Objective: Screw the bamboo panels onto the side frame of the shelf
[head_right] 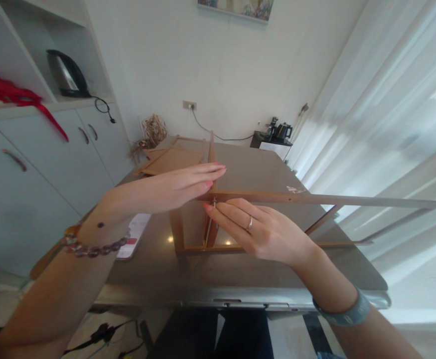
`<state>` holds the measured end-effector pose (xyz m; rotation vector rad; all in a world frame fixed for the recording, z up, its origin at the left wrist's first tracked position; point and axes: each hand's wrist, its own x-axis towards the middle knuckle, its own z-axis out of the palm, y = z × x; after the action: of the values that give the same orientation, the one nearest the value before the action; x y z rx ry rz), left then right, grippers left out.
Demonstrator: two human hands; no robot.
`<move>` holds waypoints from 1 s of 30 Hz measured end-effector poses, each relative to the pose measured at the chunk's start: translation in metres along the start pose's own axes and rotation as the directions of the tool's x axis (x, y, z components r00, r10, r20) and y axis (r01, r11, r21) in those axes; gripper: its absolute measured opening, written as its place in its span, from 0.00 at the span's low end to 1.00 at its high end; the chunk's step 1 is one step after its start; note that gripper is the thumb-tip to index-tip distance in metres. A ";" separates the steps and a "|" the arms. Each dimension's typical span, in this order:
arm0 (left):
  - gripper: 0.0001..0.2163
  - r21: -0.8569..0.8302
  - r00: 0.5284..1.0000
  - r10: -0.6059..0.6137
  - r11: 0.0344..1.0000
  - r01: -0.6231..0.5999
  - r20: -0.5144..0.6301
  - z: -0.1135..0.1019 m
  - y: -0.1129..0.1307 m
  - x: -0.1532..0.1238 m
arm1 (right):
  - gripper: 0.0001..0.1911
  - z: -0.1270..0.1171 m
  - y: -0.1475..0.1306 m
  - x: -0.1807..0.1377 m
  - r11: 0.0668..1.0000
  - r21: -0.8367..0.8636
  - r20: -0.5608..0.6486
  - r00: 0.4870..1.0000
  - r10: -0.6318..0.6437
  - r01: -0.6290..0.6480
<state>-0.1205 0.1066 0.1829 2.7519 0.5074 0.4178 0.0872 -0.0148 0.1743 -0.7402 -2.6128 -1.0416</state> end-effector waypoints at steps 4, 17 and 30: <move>0.27 0.001 1.000 -0.008 1.000 0.008 -0.003 0.000 0.000 0.000 | 0.21 0.000 0.000 0.000 1.000 -0.024 -0.009 1.000 -0.009 0.009; 0.27 -0.025 1.000 -0.003 1.000 0.003 0.003 -0.001 0.000 0.000 | 0.15 0.007 0.007 0.009 0.999 -0.025 -0.137 0.990 -0.035 0.032; 0.35 -0.190 0.998 -0.033 0.981 0.044 0.060 -0.007 0.004 -0.007 | 0.03 0.021 -0.014 0.029 0.866 0.334 -0.163 0.882 0.443 -0.373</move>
<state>-0.1282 0.1022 0.1891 2.5572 0.4796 0.3587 0.0549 0.0020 0.1619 -0.9754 -2.1983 -0.5593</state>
